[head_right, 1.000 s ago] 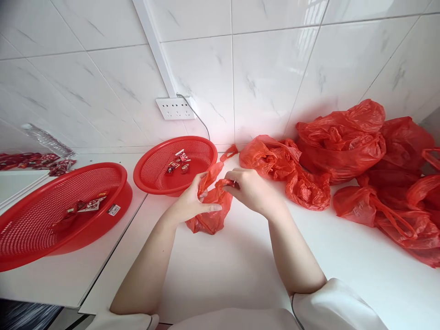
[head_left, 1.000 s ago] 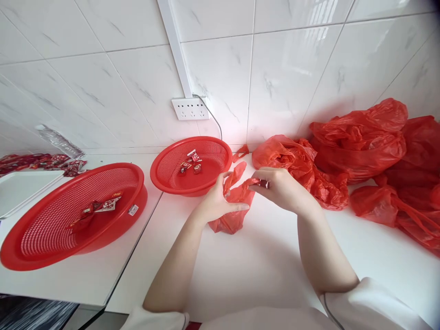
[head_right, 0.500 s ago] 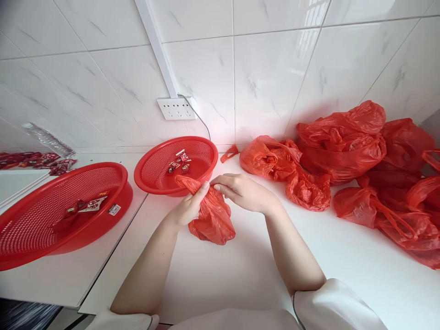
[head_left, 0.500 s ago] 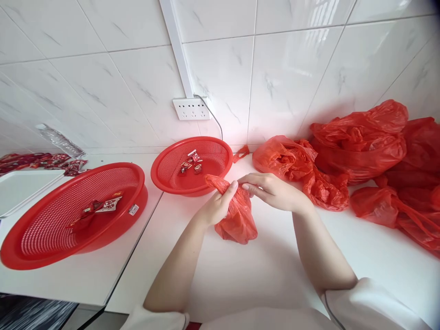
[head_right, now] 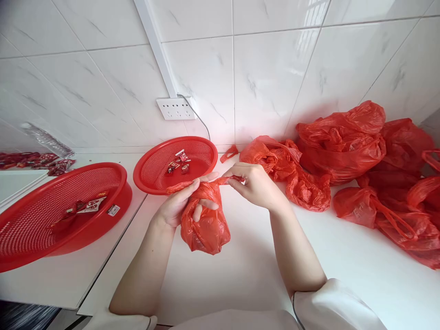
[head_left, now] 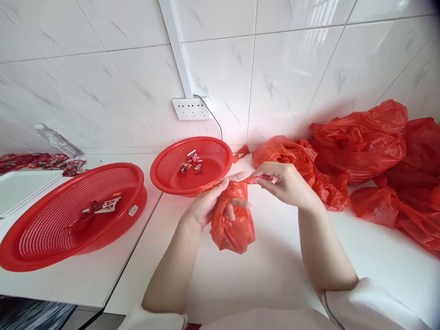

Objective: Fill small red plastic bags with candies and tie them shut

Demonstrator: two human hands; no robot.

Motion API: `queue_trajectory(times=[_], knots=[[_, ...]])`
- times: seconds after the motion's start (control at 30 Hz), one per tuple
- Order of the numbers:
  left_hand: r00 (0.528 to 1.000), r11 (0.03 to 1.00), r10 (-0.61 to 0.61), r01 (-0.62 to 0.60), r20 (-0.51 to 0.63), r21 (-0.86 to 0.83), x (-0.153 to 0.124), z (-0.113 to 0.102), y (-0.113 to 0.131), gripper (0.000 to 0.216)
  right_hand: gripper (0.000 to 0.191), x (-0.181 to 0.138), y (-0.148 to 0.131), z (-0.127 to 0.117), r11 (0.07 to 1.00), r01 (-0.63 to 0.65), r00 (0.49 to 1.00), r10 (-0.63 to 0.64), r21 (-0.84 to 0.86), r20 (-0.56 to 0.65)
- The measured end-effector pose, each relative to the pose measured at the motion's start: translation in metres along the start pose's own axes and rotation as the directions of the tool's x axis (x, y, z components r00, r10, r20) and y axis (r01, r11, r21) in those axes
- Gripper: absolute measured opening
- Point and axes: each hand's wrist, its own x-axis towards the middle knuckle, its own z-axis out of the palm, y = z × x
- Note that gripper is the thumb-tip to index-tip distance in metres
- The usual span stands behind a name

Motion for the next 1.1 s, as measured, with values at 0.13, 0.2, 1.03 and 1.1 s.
queue_trajectory(times=[0.13, 0.2, 1.03, 1.1], knots=[[0.981, 0.993, 0.103, -0.092, -0.162, 0.072, 0.004, 0.003, -0.001, 0.048, 0.015, -0.007, -0.008, -0.005, 0.997, 0.072, 0.996, -0.071, -0.018, 0.056], [0.963, 0.985, 0.171, -0.162, -0.208, 0.060, 0.007, 0.002, -0.002, 0.041, 0.015, -0.009, -0.013, -0.006, 0.995, 0.095, 0.982, -0.095, 0.009, 0.164], [0.901, 0.731, 0.419, -0.406, 0.109, 0.549, -0.006, 0.014, 0.004, 0.018, 0.051, 0.004, -0.002, 0.024, 0.953, -0.039, 0.980, -0.022, 0.301, 0.198], [0.816, 0.602, 0.578, -0.453, 0.033, 0.658, -0.001, 0.014, -0.002, 0.015, 0.048, 0.004, -0.001, 0.024, 0.958, -0.058, 0.984, 0.006, 0.281, 0.180]])
